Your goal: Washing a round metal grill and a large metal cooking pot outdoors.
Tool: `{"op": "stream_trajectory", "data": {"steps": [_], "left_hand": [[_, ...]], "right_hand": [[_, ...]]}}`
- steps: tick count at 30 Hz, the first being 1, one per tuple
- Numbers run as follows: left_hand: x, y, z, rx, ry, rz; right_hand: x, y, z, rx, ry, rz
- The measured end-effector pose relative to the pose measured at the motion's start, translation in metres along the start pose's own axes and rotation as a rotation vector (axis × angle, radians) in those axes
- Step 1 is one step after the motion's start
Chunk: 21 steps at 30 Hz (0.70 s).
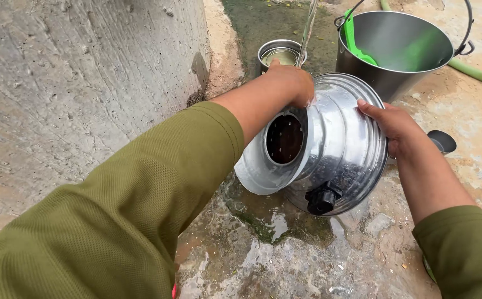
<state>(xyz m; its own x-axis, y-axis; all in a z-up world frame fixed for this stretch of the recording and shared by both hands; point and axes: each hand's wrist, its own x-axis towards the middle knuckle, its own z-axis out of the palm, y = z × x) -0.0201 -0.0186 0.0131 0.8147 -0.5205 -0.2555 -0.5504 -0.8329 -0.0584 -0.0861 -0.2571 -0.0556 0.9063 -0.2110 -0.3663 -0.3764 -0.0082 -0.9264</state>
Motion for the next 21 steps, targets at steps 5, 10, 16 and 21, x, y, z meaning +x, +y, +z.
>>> {"op": "stream_trajectory", "data": {"steps": [5,10,16,21], "left_hand": [[-0.038,0.014,-0.014,0.270,-0.094,-0.034],[-0.046,-0.013,0.002,0.259,-0.086,-0.078],[-0.042,-0.036,0.028,0.236,-0.253,-0.075],[-0.054,-0.035,0.029,0.069,-0.205,-0.059]], "right_hand": [[0.005,-0.008,0.020,0.044,-0.022,0.008],[0.008,-0.020,0.056,0.069,-0.055,-0.026],[-0.001,-0.031,0.092,-0.007,-0.073,-0.076],[-0.003,-0.038,0.125,-0.020,-0.062,-0.120]]}}
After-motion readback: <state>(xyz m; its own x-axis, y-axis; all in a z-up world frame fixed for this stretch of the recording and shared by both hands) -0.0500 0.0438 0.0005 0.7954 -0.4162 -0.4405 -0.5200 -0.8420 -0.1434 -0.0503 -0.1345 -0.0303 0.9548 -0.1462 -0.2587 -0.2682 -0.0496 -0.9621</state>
